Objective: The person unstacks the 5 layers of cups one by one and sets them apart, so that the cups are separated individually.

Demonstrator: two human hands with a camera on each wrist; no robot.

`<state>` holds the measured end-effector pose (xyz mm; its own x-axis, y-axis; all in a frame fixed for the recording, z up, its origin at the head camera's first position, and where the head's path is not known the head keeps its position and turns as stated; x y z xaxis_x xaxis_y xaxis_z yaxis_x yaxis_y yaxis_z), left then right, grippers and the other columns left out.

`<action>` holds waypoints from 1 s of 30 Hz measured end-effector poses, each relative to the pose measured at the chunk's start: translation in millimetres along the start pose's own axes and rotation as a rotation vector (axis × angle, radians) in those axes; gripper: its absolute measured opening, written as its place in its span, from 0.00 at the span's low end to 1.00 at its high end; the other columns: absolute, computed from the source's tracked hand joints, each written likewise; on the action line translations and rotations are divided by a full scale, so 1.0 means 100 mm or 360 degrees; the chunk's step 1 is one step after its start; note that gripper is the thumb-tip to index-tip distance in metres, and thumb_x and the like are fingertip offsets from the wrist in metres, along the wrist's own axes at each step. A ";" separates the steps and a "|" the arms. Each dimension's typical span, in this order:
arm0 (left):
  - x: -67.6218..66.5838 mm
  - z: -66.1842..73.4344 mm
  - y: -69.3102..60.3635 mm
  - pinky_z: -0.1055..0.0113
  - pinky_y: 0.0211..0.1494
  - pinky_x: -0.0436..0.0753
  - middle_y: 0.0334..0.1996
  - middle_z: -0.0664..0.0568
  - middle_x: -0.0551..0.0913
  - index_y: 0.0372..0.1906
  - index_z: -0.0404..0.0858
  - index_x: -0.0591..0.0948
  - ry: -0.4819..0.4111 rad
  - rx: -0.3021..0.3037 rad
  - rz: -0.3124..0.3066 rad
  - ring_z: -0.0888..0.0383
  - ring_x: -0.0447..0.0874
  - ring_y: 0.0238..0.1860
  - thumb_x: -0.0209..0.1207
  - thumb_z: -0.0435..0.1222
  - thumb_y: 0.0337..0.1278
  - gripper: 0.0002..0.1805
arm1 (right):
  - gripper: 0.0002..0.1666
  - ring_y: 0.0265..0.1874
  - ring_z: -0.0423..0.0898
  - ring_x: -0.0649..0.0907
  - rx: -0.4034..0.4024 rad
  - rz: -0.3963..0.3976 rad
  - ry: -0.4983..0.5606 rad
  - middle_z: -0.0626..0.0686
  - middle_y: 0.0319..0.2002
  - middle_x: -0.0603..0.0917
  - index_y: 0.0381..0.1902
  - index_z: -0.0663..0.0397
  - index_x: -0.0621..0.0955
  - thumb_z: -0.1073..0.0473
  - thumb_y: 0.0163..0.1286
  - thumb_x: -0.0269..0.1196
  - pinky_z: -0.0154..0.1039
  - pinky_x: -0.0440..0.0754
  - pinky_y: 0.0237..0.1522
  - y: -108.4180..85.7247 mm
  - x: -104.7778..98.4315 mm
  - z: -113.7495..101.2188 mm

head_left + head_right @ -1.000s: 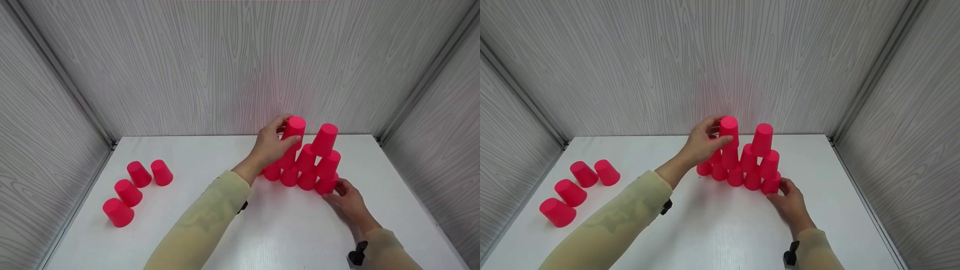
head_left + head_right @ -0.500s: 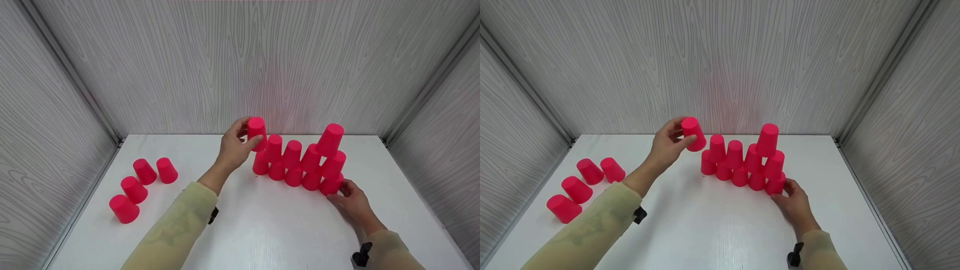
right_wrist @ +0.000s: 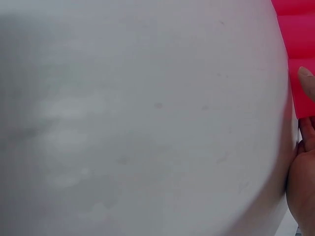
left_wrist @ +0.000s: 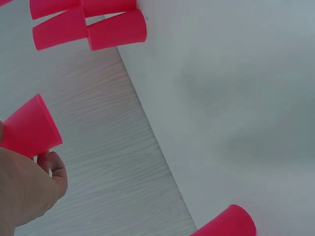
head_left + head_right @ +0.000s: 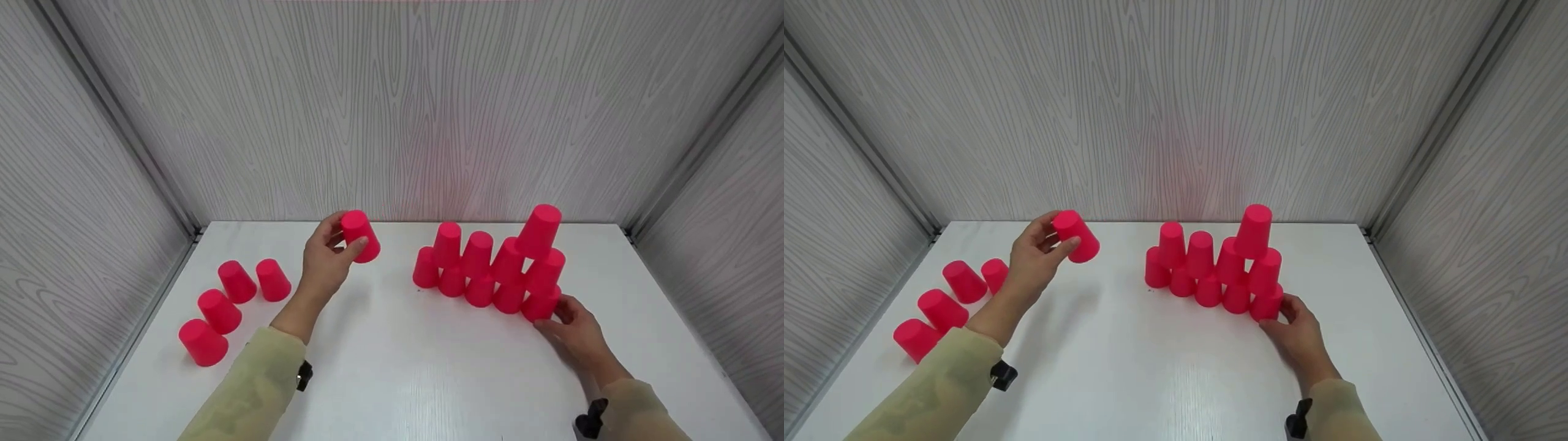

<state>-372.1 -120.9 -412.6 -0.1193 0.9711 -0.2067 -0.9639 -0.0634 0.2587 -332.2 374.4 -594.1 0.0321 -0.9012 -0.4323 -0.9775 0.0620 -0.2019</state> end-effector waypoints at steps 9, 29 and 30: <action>-0.44 -0.41 -0.18 0.51 0.67 0.80 0.70 0.47 0.75 0.77 0.43 0.69 0.0007 -0.0157 0.0130 0.47 0.74 0.69 0.73 0.37 0.64 0.39 | 0.57 0.78 0.63 0.65 0.0003 0.0010 0.0000 0.59 0.78 0.67 0.82 0.50 0.60 0.43 0.66 0.77 0.50 0.79 0.68 0.02 0.01 -0.01; -1.26 -1.16 -0.65 0.50 0.68 0.80 0.77 0.46 0.69 0.82 0.45 0.63 0.0103 -0.0522 0.0447 0.44 0.67 0.76 0.74 0.39 0.64 0.46 | 0.56 0.79 0.63 0.64 0.0024 0.0009 0.0037 0.59 0.78 0.66 0.83 0.51 0.59 0.44 0.68 0.76 0.52 0.76 0.70 0.02 0.04 0.00; -1.29 -1.19 -0.67 0.49 0.68 0.81 0.77 0.46 0.68 0.82 0.45 0.63 0.0104 -0.0530 0.0448 0.43 0.67 0.76 0.74 0.40 0.64 0.46 | 0.56 0.79 0.63 0.64 0.0026 0.0009 0.0036 0.59 0.79 0.66 0.83 0.51 0.59 0.44 0.68 0.76 0.52 0.77 0.70 0.01 0.04 0.00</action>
<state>-320.1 -269.3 -515.5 -0.3929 0.8894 -0.2339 -0.9145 -0.4046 -0.0023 -333.6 370.5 -595.8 0.0219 -0.9103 -0.4133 -0.9740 0.0738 -0.2141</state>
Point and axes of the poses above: each hand's wrist, its own y-axis towards the middle knuckle, its own x-axis out of the palm, z = x × y, the point moved 9 cm from there along y, towards the middle knuckle
